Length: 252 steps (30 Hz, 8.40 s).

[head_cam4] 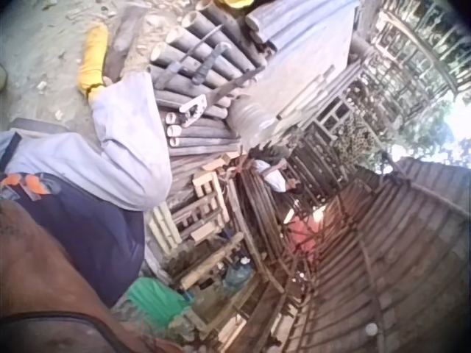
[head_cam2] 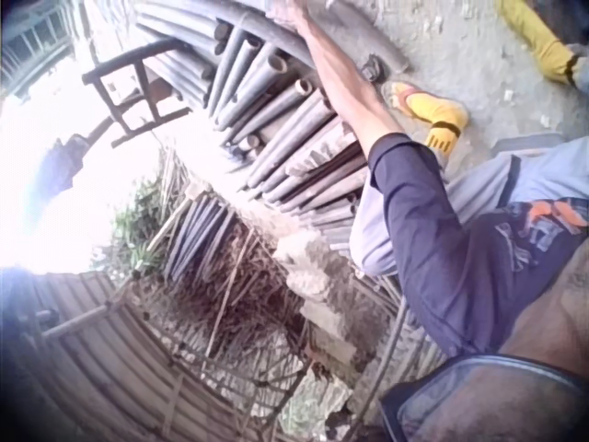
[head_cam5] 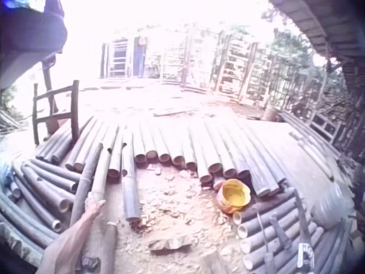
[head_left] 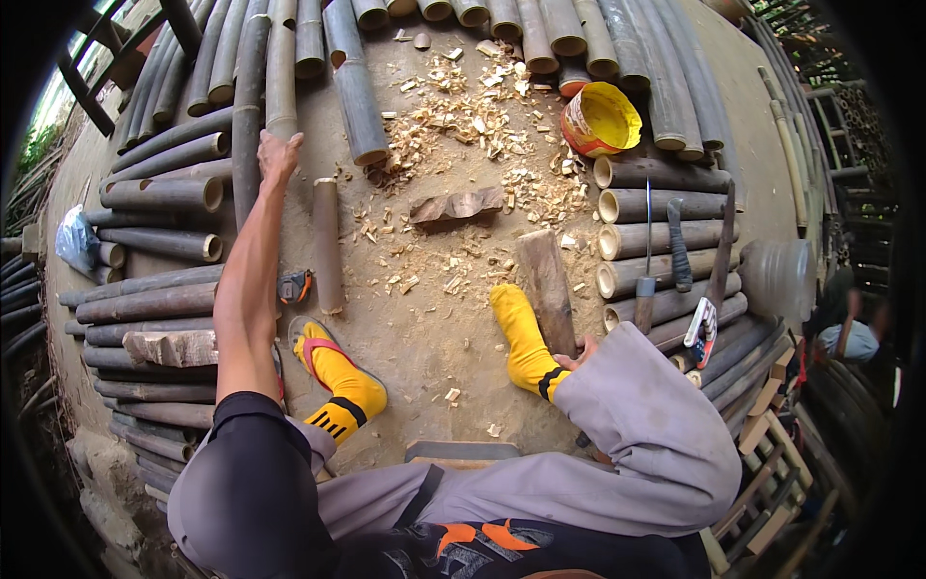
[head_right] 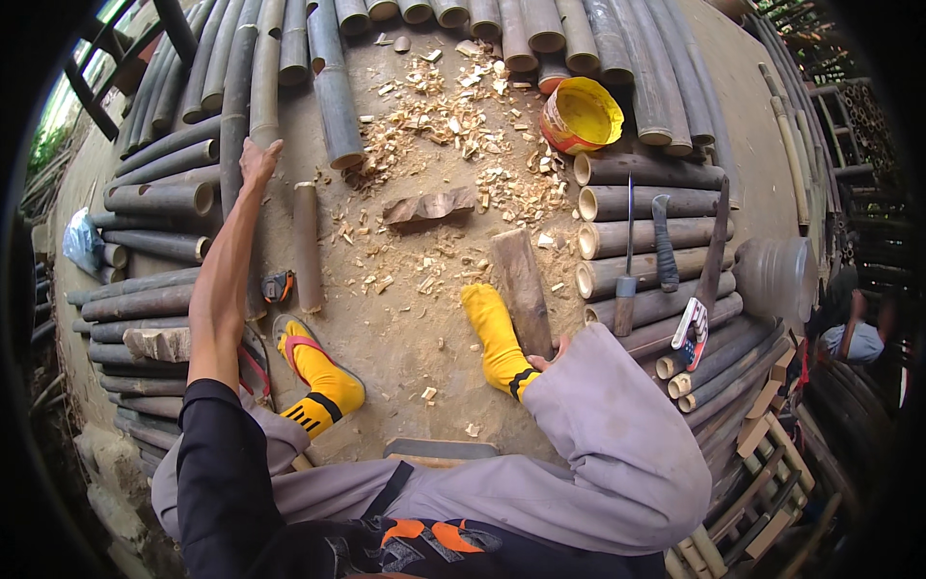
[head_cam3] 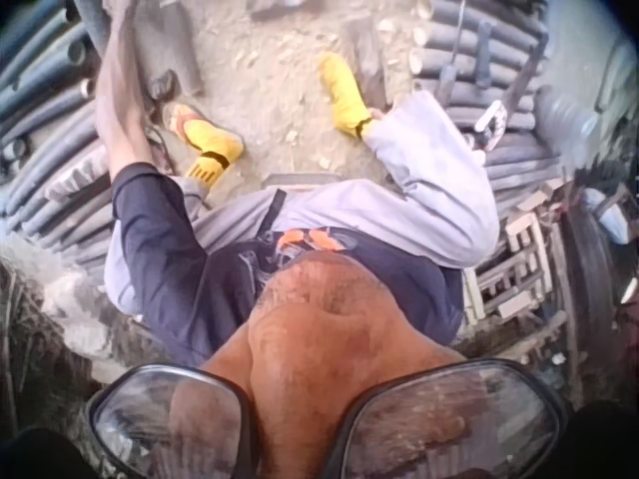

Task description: The person sits on the ground surrounded by bamboo poles and uses a knife to cut and shape the ends of the bamboo. They repeatedly pick up pieces, cut them, and inspect the results, occasionally using a wooden block to assist in the process.

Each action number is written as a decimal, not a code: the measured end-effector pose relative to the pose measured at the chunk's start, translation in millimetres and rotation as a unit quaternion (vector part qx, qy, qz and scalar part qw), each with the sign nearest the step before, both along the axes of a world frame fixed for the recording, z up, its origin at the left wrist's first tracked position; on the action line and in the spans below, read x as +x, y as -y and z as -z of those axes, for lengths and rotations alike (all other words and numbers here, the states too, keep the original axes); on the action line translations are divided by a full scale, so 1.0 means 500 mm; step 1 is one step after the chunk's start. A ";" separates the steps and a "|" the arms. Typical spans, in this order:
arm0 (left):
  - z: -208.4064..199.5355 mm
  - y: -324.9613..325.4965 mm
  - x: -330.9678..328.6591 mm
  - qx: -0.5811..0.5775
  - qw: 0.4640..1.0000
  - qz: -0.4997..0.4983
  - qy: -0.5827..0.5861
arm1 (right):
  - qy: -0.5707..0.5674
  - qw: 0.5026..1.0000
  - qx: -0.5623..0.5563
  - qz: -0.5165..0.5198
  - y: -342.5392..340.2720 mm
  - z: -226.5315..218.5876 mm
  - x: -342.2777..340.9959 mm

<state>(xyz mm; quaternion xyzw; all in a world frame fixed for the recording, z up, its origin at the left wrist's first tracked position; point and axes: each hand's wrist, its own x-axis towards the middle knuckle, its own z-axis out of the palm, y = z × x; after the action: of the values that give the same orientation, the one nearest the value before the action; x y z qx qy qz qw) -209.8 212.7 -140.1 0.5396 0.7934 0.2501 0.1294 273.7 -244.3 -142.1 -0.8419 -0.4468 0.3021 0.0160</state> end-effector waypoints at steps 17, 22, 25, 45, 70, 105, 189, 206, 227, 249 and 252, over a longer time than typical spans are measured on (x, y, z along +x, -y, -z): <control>-0.113 0.205 0.230 -0.141 0.755 0.038 0.640 | -0.010 1.000 0.020 -0.001 -0.023 -0.016 0.002; -0.072 0.361 0.194 -0.064 0.883 0.130 0.446 | -0.023 0.998 0.058 -0.016 -0.054 -0.011 0.027; -0.118 0.402 0.161 -0.095 0.911 0.204 0.347 | -0.016 0.992 0.119 -0.030 -0.075 -0.015 0.073; -0.301 0.516 0.099 -0.177 0.860 0.449 0.165 | 0.309 0.795 0.428 -0.298 -0.460 -0.316 0.034; -0.183 0.532 0.464 -0.131 0.752 0.197 0.615 | -0.300 0.913 0.275 -0.013 -0.526 -0.256 -0.279; -0.208 0.429 0.135 0.349 0.798 -0.080 0.485 | -0.210 0.954 0.208 0.045 -0.205 -0.048 -0.014; -0.207 0.391 0.540 0.202 0.835 0.330 0.392 | -0.259 0.897 0.313 -0.174 -0.472 -0.148 -0.137; -0.196 0.394 0.517 0.189 0.839 0.290 0.419 | -0.270 0.849 0.454 -0.015 -0.455 -0.296 -0.187; -0.205 0.386 0.601 0.192 0.850 0.332 0.361 | -0.173 0.811 0.556 0.060 -0.221 -0.505 -0.118; -0.144 0.386 0.554 0.197 0.846 0.330 0.370 | -0.320 0.906 0.270 -0.058 -0.277 -0.444 -0.150; -0.138 0.378 0.559 0.203 0.845 0.349 0.349 | -0.325 0.871 0.367 -0.035 -0.256 -0.489 -0.158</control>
<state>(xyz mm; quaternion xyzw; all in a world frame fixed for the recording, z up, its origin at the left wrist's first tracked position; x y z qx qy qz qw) 69.9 23.7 -71.1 0.6722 0.3861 0.5162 0.3642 194.7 -116.4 102.2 -0.6134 -0.5243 0.3734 0.4576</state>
